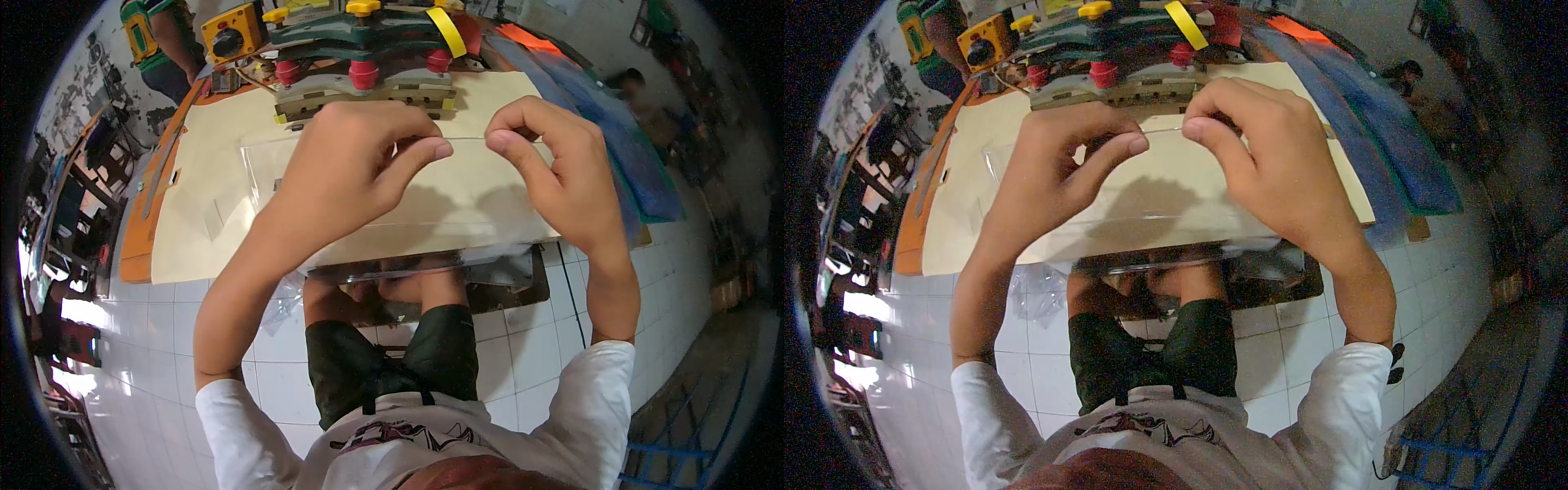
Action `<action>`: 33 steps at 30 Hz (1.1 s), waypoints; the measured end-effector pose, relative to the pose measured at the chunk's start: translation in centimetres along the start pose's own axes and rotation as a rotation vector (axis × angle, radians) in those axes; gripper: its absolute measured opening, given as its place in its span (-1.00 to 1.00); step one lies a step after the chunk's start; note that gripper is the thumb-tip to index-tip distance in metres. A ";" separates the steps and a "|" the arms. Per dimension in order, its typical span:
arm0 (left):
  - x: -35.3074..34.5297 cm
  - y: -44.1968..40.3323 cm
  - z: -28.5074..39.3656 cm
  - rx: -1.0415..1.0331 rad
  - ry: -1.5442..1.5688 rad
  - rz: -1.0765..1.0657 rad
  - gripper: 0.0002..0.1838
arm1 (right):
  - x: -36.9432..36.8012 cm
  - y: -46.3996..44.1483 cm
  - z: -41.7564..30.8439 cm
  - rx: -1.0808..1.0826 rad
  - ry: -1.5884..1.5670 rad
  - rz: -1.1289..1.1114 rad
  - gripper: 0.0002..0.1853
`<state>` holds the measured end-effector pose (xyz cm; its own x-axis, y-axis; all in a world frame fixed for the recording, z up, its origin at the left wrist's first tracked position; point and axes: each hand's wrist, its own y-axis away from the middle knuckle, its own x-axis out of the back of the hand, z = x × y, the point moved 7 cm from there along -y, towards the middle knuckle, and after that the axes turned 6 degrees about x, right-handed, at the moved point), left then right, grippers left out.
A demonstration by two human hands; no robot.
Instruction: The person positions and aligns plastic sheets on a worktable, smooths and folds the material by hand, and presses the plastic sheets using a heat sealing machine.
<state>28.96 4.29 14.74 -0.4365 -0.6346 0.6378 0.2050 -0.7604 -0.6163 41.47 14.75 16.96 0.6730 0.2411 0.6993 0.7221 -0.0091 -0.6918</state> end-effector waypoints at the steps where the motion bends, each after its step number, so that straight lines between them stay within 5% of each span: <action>1: 0.6 0.1 -0.1 0.016 -0.002 -0.003 -0.82 | 0.2 0.0 0.1 0.001 -0.042 0.035 -0.86; 33: 7.8 3.6 -4.2 0.394 0.186 -0.024 -0.74 | 6.4 2.7 6.0 -0.294 -0.288 -0.004 -0.83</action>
<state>22.61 -2.86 15.54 -0.5880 -0.6077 0.5338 0.4957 -0.7922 -0.3559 46.73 22.13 18.51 0.6278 0.5028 0.5942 0.7678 -0.2743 -0.5790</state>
